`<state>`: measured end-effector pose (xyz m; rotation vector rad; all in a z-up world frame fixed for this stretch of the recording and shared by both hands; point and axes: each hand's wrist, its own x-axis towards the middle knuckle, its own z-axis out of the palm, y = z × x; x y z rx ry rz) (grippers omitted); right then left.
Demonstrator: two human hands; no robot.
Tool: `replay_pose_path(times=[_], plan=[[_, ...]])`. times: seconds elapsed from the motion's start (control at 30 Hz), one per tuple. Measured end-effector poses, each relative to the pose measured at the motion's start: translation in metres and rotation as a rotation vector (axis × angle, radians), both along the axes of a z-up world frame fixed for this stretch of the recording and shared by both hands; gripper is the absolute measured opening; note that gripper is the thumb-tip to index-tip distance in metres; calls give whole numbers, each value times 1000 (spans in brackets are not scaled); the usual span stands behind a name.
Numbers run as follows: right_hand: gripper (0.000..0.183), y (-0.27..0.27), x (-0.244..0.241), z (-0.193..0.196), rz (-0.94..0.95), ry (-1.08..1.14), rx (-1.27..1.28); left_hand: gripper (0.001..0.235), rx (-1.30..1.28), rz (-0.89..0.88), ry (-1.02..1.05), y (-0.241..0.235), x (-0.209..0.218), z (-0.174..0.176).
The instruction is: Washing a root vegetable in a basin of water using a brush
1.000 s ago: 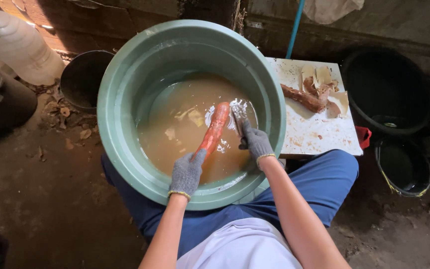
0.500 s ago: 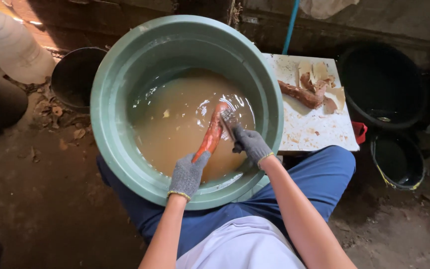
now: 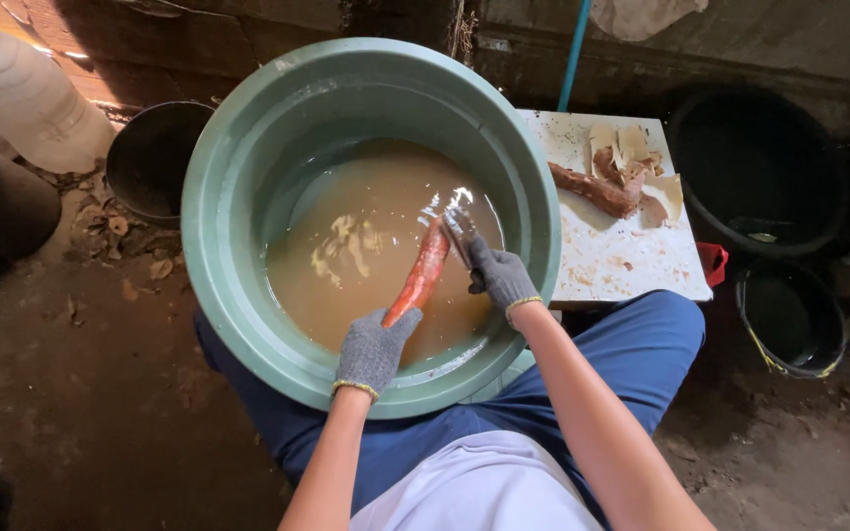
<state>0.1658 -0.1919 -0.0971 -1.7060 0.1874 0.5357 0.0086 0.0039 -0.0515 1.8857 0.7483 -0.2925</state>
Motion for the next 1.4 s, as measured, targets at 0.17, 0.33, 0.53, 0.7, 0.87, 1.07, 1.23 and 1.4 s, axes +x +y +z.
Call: replay_pose_path(times=[0.17,0.33,0.53,0.7,0.87,1.07,1.23,1.4], plan=[[56,1,-28,60,231,81,-63,60,15,-13,20,1,0,8],[43,4,-24,36,416,73,-65,57,49,-17,62,3,2,8],[60,9,10,-10,-86,-9,-35,64,15,72,-60,5,1,10],[42,21,-18,16,98,-118,-119,58,-52,311,-151,8,3,-5],[48,26,-28,25,440,-314,-378,46,-22,329,-215,12,2,-9],[63,28,-22,13,596,-414,-644,53,-66,341,-208,12,3,-7],[58,23,-22,8,541,-385,-546,63,-56,337,-148,17,7,-48],[54,22,-20,-9,687,-444,-684,65,-6,304,-47,16,14,-41]])
